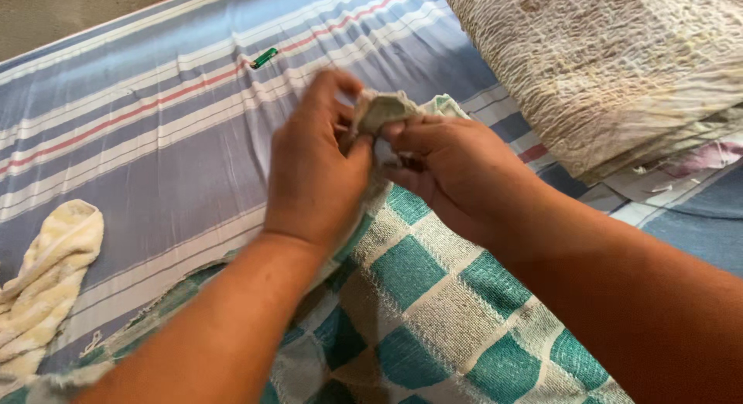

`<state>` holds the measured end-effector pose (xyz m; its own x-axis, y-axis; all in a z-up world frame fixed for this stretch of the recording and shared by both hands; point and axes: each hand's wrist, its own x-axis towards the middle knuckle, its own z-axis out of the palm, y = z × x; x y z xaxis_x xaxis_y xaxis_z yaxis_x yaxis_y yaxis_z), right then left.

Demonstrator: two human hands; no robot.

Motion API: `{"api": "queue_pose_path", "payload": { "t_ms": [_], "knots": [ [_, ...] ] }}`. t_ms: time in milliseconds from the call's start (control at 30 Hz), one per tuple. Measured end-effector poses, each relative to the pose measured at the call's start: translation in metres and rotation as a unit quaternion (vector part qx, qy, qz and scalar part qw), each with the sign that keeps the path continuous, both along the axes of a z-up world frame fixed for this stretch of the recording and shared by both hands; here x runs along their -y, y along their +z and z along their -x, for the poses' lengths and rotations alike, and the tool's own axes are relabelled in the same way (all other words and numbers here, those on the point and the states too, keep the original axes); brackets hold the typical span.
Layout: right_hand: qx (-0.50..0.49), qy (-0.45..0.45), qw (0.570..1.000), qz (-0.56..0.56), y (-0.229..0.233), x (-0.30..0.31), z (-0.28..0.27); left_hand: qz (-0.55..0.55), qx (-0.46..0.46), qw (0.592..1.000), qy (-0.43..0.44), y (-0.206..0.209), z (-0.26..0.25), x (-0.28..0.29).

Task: The person folds a purple patterned towel, then a green and white checkered towel, and finally a cream towel on a bed. Each towel is smoothed, folded into a compact rectangle, and placed on the bed.

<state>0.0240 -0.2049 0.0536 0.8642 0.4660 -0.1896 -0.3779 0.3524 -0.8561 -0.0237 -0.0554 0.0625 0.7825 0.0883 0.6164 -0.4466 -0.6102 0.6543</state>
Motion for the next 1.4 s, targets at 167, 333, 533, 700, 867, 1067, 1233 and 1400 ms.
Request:
{"api": "queue_pose_path", "payload": {
  "t_ms": [167, 333, 533, 700, 867, 1067, 1233, 1400],
  "knots": [
    [-0.026, -0.011, 0.999, 0.045, 0.003, 0.002, 0.012, -0.1, -0.003, 0.994, 0.034, -0.002, 0.02, 0.008],
    [-0.041, -0.032, 0.998, 0.036, 0.01, 0.008, 0.014, -0.081, -0.063, 0.993, 0.063, -0.006, 0.023, 0.014],
    [-0.11, -0.157, 0.98, -0.054, 0.02, 0.021, 0.007, -0.183, -0.196, 0.938, 0.22, -0.029, 0.012, -0.02],
    [-0.105, -0.181, 0.978, -0.006, 0.016, 0.029, -0.004, -0.117, -0.225, 0.948, 0.192, -0.05, 0.021, -0.051],
    [-0.086, -0.18, 0.98, 0.008, 0.017, 0.02, -0.007, -0.067, -0.263, 0.953, 0.135, -0.068, 0.027, -0.05],
    [-0.076, -0.168, 0.983, 0.014, 0.015, 0.02, -0.005, -0.077, -0.25, 0.948, 0.183, -0.078, 0.028, -0.045],
    [-0.082, -0.186, 0.977, 0.058, 0.011, 0.023, -0.004, -0.07, -0.294, 0.928, 0.219, -0.062, 0.029, -0.059],
    [-0.142, -0.203, 0.969, -0.008, 0.001, 0.023, -0.004, -0.043, -0.337, 0.94, 0.03, -0.063, 0.038, -0.046]
  ]
}}
